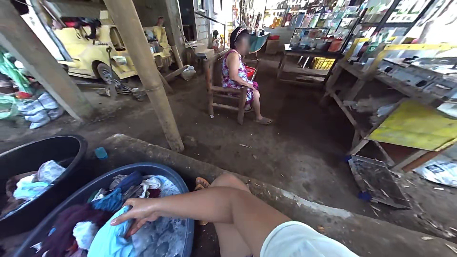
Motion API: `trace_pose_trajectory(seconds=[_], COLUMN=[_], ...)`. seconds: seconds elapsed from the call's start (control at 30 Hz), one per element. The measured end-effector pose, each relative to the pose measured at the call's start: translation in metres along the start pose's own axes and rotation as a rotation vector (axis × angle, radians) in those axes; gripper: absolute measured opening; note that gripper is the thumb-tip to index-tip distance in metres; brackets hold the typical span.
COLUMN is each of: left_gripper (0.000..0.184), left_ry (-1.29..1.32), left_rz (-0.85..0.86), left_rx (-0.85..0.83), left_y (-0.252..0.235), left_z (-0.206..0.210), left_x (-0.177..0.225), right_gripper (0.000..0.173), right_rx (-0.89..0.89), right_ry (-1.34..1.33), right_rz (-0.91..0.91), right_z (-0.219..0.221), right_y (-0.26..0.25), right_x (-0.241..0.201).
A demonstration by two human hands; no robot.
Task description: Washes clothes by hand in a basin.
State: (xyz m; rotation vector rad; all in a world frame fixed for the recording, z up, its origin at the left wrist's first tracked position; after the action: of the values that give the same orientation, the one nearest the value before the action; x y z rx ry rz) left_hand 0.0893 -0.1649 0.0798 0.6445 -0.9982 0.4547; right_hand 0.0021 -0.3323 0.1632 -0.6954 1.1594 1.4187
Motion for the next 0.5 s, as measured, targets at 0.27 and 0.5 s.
trace_pose_trajectory(seconds=[0.27,0.5], left_gripper=[0.074,0.055], left_ry=[-0.051,-0.205], left_rz=[0.052,-0.043], left_rx=[0.026,0.184], left_y=[0.006,0.019], left_z=[0.004,0.006], left_x=[0.01,0.01], right_gripper=[0.057,0.061], right_rx=[0.042,0.022], right_ry=[-0.042,0.084], right_rz=[-0.001,0.029], right_z=[-0.008,-0.005], right_y=[-0.004,0.006], right_x=[-0.005,-0.004])
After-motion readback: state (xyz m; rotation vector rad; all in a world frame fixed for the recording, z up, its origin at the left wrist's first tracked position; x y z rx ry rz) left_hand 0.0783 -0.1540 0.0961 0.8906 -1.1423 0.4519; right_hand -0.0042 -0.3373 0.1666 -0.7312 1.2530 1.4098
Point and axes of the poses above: each hand's wrist, its own y-axis away from the middle knuckle, its own z-axis out of the palm, x = y × z, the point moved 3 cm from there along -y, towards the middle knuckle, and after that the axes turned 7 degrees about -y, right-handed, at the moved point
